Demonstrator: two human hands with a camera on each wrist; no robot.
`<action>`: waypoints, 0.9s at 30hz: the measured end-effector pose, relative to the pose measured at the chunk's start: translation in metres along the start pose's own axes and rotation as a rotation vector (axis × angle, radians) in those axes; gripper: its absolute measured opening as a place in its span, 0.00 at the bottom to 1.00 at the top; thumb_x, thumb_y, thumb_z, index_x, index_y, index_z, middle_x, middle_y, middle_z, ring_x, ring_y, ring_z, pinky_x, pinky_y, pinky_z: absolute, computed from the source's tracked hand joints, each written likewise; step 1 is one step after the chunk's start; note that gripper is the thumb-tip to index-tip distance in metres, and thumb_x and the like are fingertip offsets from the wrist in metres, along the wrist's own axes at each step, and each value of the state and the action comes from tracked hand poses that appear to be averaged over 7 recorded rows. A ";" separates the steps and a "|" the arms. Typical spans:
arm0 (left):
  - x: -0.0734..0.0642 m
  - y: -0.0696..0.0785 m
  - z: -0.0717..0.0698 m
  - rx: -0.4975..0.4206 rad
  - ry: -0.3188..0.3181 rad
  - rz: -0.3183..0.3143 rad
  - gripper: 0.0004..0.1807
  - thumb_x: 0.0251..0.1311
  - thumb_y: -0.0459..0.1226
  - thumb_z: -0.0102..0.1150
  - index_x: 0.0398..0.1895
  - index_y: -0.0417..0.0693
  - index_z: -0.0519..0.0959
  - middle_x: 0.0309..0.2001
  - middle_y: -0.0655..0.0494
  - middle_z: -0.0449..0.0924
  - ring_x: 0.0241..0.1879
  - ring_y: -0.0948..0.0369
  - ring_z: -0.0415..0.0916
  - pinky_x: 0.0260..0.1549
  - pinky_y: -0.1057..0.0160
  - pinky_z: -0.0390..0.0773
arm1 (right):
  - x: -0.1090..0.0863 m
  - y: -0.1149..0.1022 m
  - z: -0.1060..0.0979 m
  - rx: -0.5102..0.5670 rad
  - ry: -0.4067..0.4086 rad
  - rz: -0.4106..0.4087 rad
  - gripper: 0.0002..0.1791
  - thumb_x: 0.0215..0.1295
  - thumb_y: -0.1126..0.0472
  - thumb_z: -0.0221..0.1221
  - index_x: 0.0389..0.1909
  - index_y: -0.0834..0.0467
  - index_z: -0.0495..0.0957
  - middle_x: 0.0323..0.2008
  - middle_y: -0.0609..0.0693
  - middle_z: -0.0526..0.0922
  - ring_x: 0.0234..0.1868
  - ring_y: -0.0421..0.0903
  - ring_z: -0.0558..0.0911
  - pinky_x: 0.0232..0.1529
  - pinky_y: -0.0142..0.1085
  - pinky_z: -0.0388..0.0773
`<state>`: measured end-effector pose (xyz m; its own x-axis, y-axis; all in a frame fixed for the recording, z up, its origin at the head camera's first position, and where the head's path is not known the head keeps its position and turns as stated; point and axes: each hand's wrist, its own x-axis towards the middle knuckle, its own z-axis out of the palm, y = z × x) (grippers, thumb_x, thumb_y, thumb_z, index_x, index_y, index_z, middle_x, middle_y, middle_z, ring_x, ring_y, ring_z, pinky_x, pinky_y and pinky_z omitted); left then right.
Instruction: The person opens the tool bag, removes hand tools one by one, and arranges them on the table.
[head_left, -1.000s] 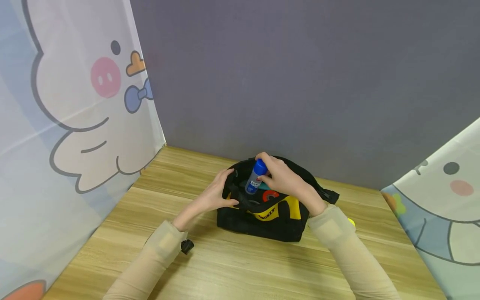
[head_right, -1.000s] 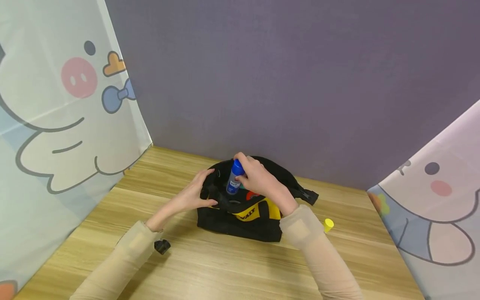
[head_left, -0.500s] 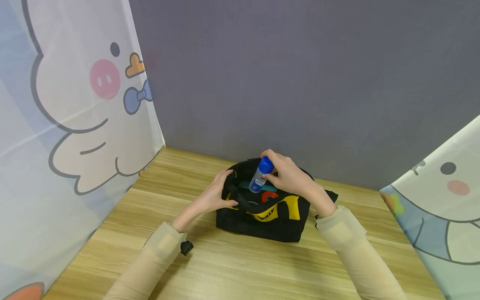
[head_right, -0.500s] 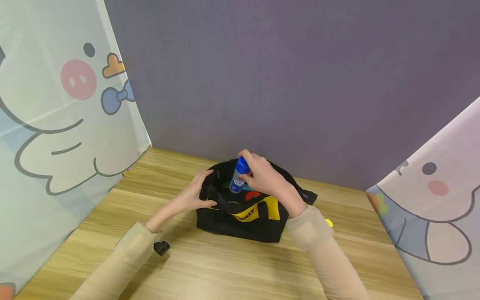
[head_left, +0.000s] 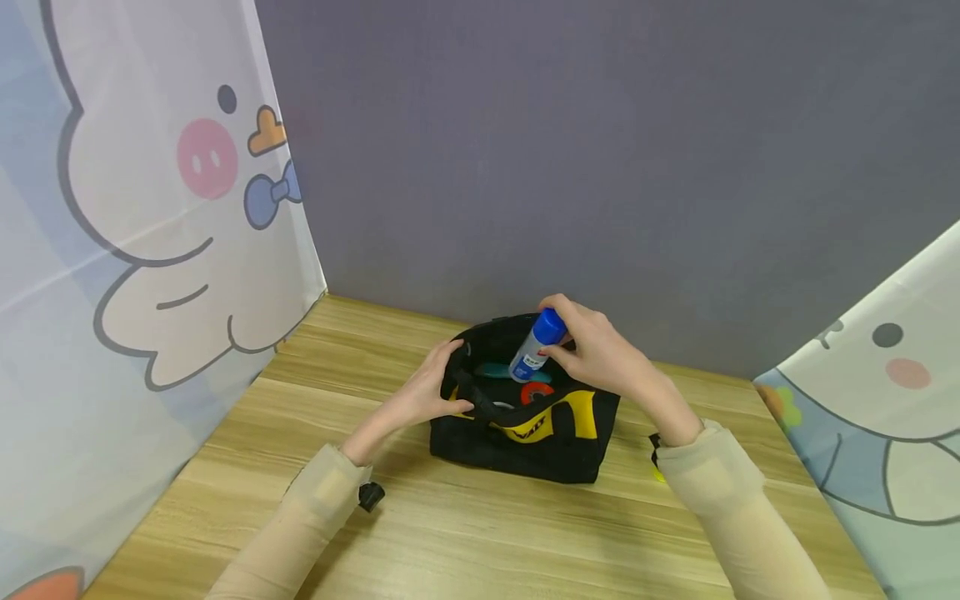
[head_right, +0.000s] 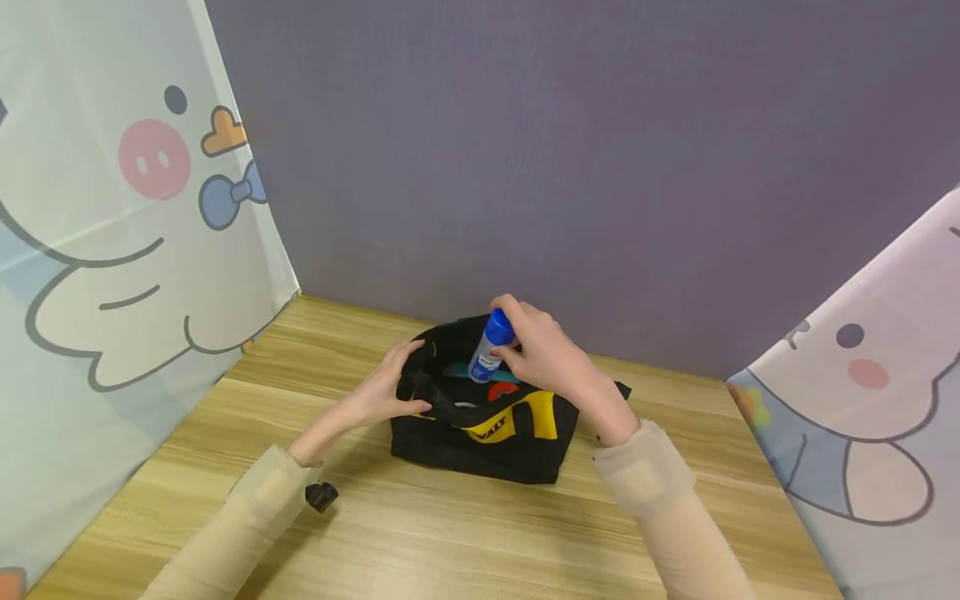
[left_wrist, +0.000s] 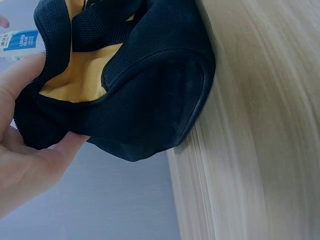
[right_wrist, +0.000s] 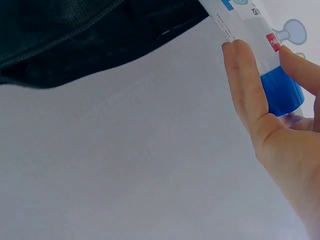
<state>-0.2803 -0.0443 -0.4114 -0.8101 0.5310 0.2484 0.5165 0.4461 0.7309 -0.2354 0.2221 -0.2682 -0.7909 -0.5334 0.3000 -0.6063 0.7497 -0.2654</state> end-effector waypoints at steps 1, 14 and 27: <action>0.000 0.000 0.000 0.002 -0.003 -0.001 0.54 0.56 0.39 0.72 0.78 0.40 0.47 0.77 0.33 0.44 0.75 0.38 0.52 0.68 0.38 0.64 | -0.002 0.000 -0.002 -0.004 0.001 0.003 0.29 0.63 0.65 0.66 0.61 0.61 0.64 0.52 0.62 0.81 0.44 0.54 0.86 0.41 0.42 0.86; 0.004 0.002 -0.002 0.007 -0.020 -0.021 0.54 0.57 0.39 0.71 0.79 0.44 0.45 0.78 0.35 0.42 0.76 0.38 0.50 0.68 0.37 0.63 | -0.026 0.003 -0.026 -0.004 0.025 0.037 0.29 0.62 0.67 0.66 0.61 0.62 0.64 0.49 0.62 0.81 0.40 0.52 0.86 0.36 0.38 0.86; 0.002 0.000 0.002 0.032 -0.011 -0.013 0.54 0.56 0.40 0.71 0.78 0.42 0.46 0.77 0.35 0.44 0.75 0.38 0.52 0.67 0.37 0.64 | -0.061 0.003 -0.035 -0.001 0.030 0.083 0.29 0.62 0.67 0.66 0.60 0.62 0.64 0.49 0.62 0.81 0.38 0.50 0.87 0.31 0.32 0.85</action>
<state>-0.2811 -0.0414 -0.4121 -0.8141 0.5324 0.2318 0.5143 0.4758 0.7135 -0.1856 0.2709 -0.2552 -0.8357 -0.4574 0.3039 -0.5384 0.7915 -0.2892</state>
